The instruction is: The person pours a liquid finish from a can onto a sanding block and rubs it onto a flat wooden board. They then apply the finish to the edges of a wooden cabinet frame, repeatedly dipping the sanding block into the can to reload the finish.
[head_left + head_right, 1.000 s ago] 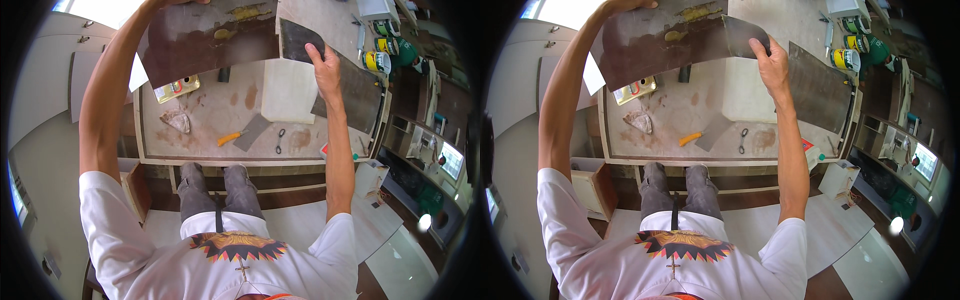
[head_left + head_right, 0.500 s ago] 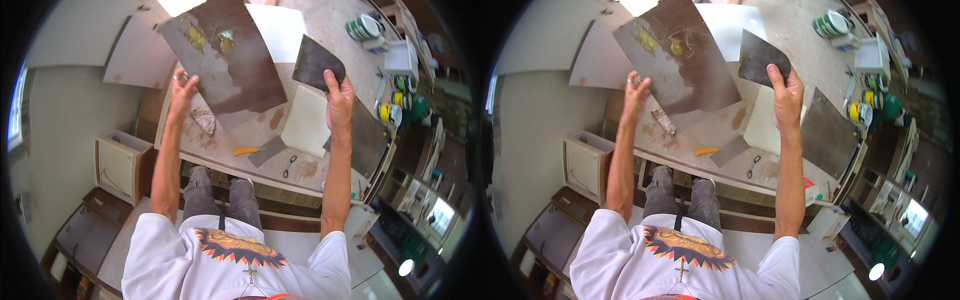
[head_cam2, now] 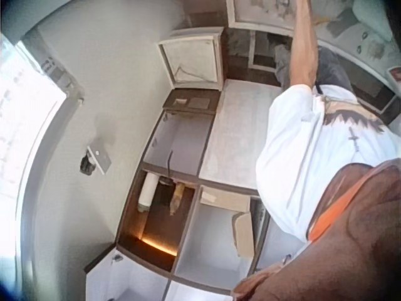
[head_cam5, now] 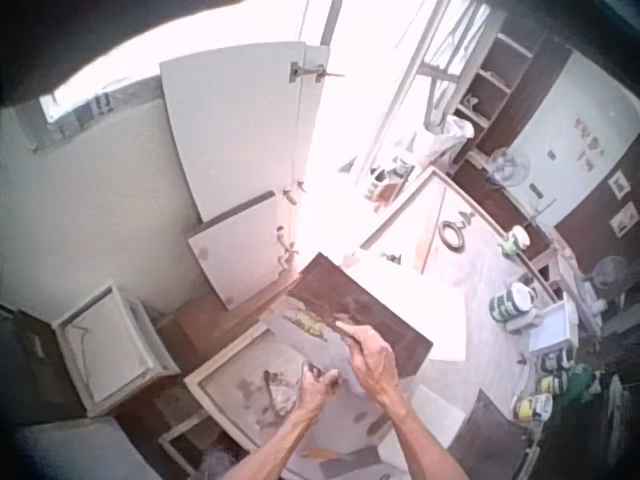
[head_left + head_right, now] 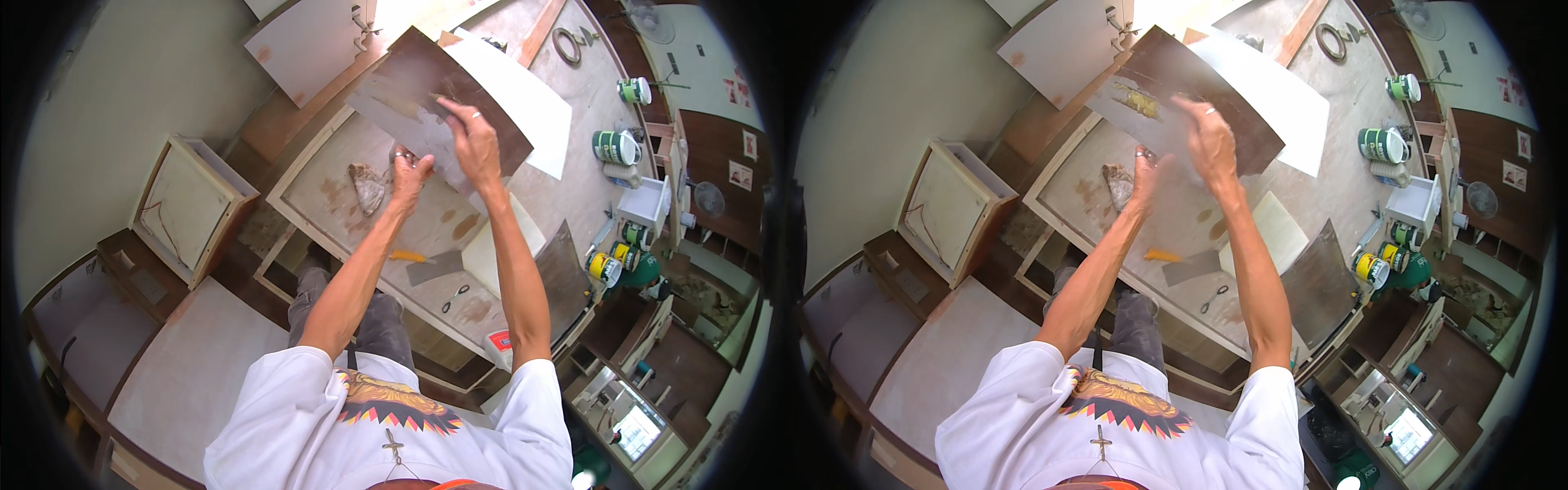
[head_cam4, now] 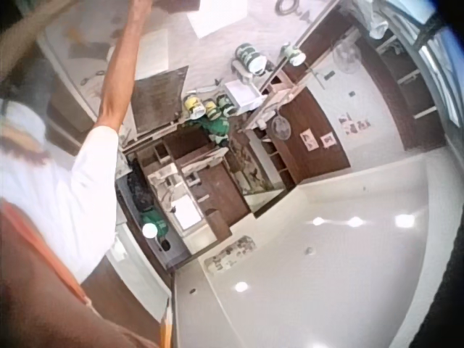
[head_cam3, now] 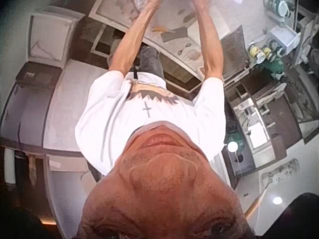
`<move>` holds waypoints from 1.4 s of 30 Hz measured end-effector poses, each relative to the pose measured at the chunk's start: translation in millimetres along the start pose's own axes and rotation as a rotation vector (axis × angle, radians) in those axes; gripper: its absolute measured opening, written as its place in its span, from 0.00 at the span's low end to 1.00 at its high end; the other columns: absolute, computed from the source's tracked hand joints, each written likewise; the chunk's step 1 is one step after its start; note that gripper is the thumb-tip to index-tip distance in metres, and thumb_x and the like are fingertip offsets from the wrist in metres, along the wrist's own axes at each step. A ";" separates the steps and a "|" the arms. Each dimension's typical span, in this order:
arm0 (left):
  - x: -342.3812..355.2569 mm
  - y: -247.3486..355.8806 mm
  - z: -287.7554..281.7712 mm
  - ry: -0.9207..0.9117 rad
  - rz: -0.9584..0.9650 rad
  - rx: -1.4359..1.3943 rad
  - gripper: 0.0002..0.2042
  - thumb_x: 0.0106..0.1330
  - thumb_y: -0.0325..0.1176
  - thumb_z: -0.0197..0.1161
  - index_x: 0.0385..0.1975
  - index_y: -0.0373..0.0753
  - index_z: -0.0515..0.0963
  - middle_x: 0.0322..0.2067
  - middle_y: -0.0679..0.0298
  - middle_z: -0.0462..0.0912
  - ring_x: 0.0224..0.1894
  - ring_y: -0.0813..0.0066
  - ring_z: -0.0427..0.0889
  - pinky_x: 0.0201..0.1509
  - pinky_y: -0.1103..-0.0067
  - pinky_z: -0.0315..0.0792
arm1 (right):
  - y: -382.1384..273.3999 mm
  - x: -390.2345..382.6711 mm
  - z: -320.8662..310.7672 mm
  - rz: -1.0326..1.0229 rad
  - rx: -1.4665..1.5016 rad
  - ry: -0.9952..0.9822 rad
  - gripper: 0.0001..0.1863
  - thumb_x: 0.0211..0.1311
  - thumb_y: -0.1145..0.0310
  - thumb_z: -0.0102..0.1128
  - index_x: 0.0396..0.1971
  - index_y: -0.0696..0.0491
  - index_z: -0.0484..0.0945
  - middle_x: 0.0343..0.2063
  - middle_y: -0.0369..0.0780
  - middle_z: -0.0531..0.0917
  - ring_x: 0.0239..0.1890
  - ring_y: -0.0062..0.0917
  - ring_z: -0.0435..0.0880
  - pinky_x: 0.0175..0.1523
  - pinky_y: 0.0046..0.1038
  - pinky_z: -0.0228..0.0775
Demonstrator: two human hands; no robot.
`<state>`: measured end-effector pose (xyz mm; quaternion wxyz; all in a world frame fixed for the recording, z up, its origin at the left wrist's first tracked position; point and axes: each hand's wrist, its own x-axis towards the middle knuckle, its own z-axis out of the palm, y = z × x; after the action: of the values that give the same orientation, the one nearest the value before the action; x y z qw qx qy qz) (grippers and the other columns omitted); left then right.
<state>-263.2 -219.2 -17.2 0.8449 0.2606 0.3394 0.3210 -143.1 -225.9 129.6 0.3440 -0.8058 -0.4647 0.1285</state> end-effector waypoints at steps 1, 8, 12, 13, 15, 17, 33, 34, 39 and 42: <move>2.0 9.8 4.4 -0.038 -0.062 -0.003 0.25 0.69 0.32 0.70 0.61 0.42 0.64 0.51 0.65 0.79 0.48 0.76 0.80 0.47 0.76 0.82 | -0.6 -2.6 4.7 -0.080 -0.099 -0.038 0.17 0.73 0.73 0.55 0.56 0.49 0.85 0.49 0.44 0.87 0.51 0.40 0.86 0.57 0.38 0.77; 19.4 41.8 -8.8 -0.150 -0.293 0.179 0.20 0.72 0.34 0.68 0.58 0.36 0.71 0.52 0.61 0.81 0.50 0.74 0.83 0.49 0.73 0.87 | 18.1 5.9 -0.8 0.187 -0.306 0.167 0.17 0.74 0.71 0.56 0.58 0.47 0.84 0.48 0.45 0.87 0.49 0.44 0.86 0.54 0.42 0.77; 15.0 48.1 -3.1 -0.155 -0.279 0.157 0.19 0.73 0.32 0.67 0.57 0.32 0.71 0.48 0.60 0.81 0.47 0.74 0.84 0.46 0.75 0.88 | 34.0 23.3 23.8 0.282 -0.484 0.150 0.18 0.73 0.70 0.56 0.60 0.45 0.83 0.46 0.46 0.87 0.48 0.45 0.86 0.55 0.44 0.77; 15.3 49.2 -1.8 -0.147 -0.299 0.172 0.18 0.73 0.32 0.67 0.57 0.32 0.71 0.48 0.61 0.81 0.46 0.74 0.84 0.46 0.75 0.88 | 36.3 24.9 32.4 0.308 -0.535 0.130 0.18 0.73 0.70 0.56 0.60 0.44 0.83 0.46 0.46 0.87 0.47 0.45 0.87 0.55 0.44 0.77; 18.4 42.7 -5.3 -0.128 -0.331 0.202 0.17 0.73 0.32 0.66 0.56 0.33 0.72 0.47 0.61 0.82 0.45 0.74 0.84 0.45 0.75 0.88 | 29.5 29.2 45.6 0.278 -0.573 0.132 0.19 0.72 0.70 0.57 0.60 0.42 0.83 0.46 0.44 0.88 0.47 0.43 0.87 0.53 0.44 0.78; 23.5 38.2 -8.5 -0.145 -0.369 0.210 0.20 0.73 0.29 0.65 0.60 0.29 0.71 0.51 0.58 0.80 0.47 0.72 0.84 0.44 0.76 0.88 | 22.2 31.6 53.9 0.294 -0.591 0.115 0.19 0.72 0.70 0.57 0.59 0.42 0.83 0.46 0.42 0.88 0.47 0.42 0.87 0.52 0.43 0.79; 12.8 37.3 -3.3 -0.142 -0.033 0.371 0.25 0.69 0.34 0.67 0.65 0.33 0.72 0.56 0.54 0.84 0.59 0.68 0.81 0.63 0.68 0.73 | -48.6 58.7 93.0 0.100 -0.381 0.015 0.19 0.71 0.76 0.55 0.57 0.46 0.84 0.46 0.44 0.88 0.48 0.42 0.86 0.53 0.41 0.77; 16.0 47.7 -0.7 -0.194 -0.211 0.415 0.26 0.69 0.33 0.67 0.65 0.33 0.71 0.57 0.52 0.83 0.60 0.67 0.80 0.64 0.68 0.73 | -39.3 62.2 88.3 0.096 -0.398 0.050 0.19 0.71 0.76 0.55 0.57 0.46 0.84 0.46 0.44 0.88 0.48 0.42 0.86 0.53 0.41 0.76; 19.7 19.8 -13.6 -0.217 -0.173 0.440 0.29 0.69 0.34 0.67 0.67 0.33 0.69 0.59 0.49 0.82 0.62 0.61 0.80 0.65 0.68 0.72 | -38.4 72.7 105.5 0.049 -0.471 0.051 0.19 0.70 0.78 0.54 0.56 0.47 0.84 0.45 0.45 0.88 0.48 0.42 0.86 0.54 0.41 0.76; 15.9 27.3 -7.6 -0.290 -0.105 0.420 0.29 0.68 0.36 0.67 0.68 0.36 0.69 0.60 0.49 0.81 0.64 0.58 0.79 0.65 0.67 0.72 | -36.0 62.5 108.0 0.070 -0.466 0.037 0.19 0.70 0.78 0.55 0.55 0.47 0.85 0.45 0.44 0.88 0.48 0.42 0.86 0.54 0.40 0.77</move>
<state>-269.9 -188.1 -10.5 0.8276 0.4558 0.2869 0.1582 -190.3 -114.6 82.0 0.1526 -0.8811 -0.4473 0.0147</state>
